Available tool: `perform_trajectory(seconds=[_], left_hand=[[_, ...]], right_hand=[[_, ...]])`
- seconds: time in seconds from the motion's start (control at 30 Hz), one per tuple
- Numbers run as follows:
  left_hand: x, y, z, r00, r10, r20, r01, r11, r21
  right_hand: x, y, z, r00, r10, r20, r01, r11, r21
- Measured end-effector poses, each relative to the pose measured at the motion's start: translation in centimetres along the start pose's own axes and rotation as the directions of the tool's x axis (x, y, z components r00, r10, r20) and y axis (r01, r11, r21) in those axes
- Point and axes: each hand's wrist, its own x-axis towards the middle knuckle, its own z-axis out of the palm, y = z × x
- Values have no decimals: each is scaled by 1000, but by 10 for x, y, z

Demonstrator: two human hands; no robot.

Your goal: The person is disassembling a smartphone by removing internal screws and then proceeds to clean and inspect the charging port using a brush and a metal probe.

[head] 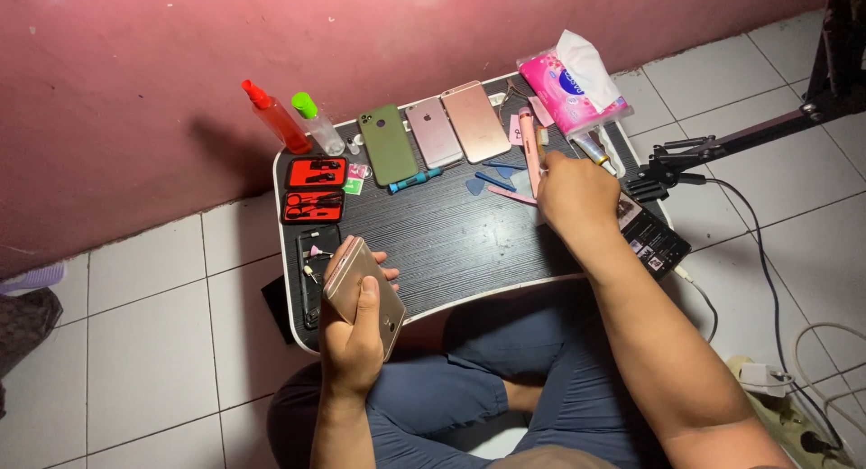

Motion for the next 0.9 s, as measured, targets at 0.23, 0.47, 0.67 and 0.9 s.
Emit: perform_trajectory(seconds=[0.23,0.47,0.67,0.9], left_hand=[[-2,-6,-4,1000,13,-1,-13,999,42],[-2,-5,1,1000,17,0,-17,1000,26],[-3,-4,-1,999,37,9,-37,999,25],[-5,-10,-3,992,120,-35,-121,992,-28]], right_hand=[[37,39,12,994,77,75,-70,993,-91],[50,43,19,969,151,196,-113,975,-193],[59,40,13,925,213,316,-141,962,-236],[62,27,5,886,199,419,-117,970,-213]])
